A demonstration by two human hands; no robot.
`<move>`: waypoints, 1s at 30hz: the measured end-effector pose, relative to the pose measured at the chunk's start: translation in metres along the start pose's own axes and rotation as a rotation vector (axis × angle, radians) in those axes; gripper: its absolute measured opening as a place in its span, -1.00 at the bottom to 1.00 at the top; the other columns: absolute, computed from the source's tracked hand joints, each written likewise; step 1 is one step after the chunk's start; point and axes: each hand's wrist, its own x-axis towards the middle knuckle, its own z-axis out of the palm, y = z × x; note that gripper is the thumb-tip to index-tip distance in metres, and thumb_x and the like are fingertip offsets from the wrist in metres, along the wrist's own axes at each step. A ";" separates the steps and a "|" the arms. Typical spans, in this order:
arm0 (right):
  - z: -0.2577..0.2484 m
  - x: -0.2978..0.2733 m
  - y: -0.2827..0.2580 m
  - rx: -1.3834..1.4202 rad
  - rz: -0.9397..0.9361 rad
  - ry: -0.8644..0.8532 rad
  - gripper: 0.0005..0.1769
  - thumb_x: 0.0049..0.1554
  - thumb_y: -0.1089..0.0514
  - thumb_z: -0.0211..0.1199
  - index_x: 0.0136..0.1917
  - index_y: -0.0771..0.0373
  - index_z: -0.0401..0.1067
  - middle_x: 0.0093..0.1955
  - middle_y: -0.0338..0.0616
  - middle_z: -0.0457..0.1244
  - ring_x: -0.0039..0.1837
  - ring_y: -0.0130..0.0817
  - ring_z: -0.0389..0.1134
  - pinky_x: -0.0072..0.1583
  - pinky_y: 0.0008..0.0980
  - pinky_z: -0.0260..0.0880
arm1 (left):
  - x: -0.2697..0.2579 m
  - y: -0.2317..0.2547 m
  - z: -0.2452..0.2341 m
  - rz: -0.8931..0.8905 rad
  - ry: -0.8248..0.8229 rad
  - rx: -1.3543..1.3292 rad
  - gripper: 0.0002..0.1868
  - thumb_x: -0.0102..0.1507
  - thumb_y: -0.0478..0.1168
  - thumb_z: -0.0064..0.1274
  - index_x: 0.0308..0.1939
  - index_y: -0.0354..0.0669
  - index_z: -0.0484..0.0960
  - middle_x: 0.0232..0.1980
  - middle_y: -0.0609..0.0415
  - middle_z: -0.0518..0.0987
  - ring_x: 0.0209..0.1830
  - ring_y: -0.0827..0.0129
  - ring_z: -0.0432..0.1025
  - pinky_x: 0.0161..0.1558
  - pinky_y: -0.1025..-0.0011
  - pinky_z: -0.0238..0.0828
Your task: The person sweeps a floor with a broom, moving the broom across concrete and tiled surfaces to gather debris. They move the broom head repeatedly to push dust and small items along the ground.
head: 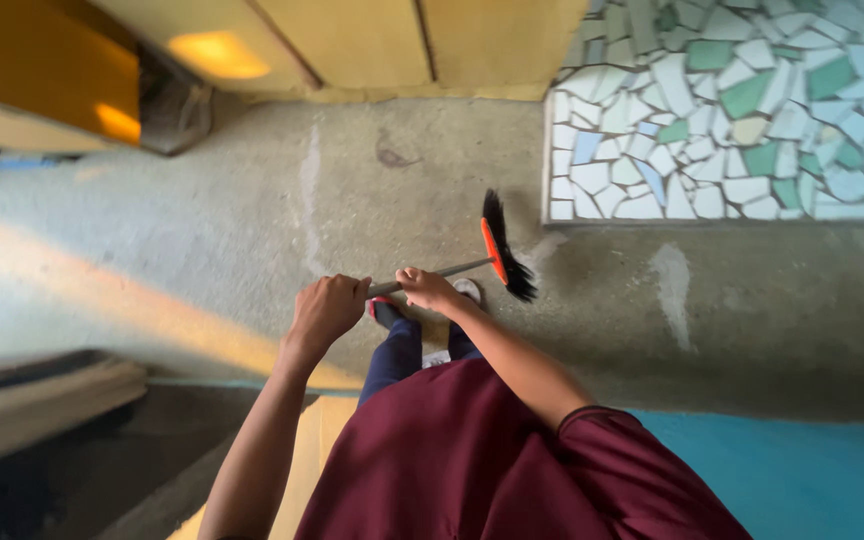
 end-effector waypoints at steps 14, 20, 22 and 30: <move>-0.097 -0.128 0.127 0.221 0.216 0.524 -0.36 0.29 -0.37 -0.21 0.25 0.08 0.41 0.03 -0.02 0.40 0.11 0.03 0.43 0.15 -0.04 0.38 | 0.023 0.179 0.003 0.360 -0.326 0.051 -0.57 0.39 0.10 -0.18 -0.06 0.02 0.76 -0.43 -0.14 0.71 -0.34 0.01 0.66 -0.05 0.18 0.55; -0.095 -0.160 0.208 0.366 0.278 0.866 -0.38 0.28 -0.36 -0.08 0.27 0.12 0.43 0.12 0.01 0.40 0.17 0.07 0.41 0.17 -0.07 0.39 | 0.050 0.242 0.055 0.744 -0.280 0.146 -0.52 0.40 0.09 -0.16 -0.20 -0.11 0.78 -0.27 -0.18 0.68 -0.21 -0.10 0.58 -0.06 0.01 0.49; -0.098 -0.171 0.232 0.431 0.323 0.904 -0.38 0.28 -0.36 -0.06 0.27 0.13 0.43 0.09 0.03 0.40 0.15 0.05 0.42 0.16 -0.08 0.39 | 0.058 0.263 0.077 0.813 -0.297 0.178 -0.54 0.39 0.09 -0.16 -0.21 -0.11 0.77 -0.25 -0.21 0.67 -0.21 -0.13 0.57 -0.10 -0.04 0.48; -0.146 -0.197 0.284 0.563 0.367 1.043 -0.43 0.29 -0.30 0.00 0.21 0.17 0.49 -0.02 0.04 0.42 0.07 -0.01 0.47 0.13 -0.12 0.42 | 0.098 0.339 0.109 0.986 -0.275 0.171 -0.48 0.41 0.10 -0.17 -0.35 -0.17 0.72 -0.36 -0.21 0.65 -0.31 -0.15 0.57 -0.20 -0.03 0.51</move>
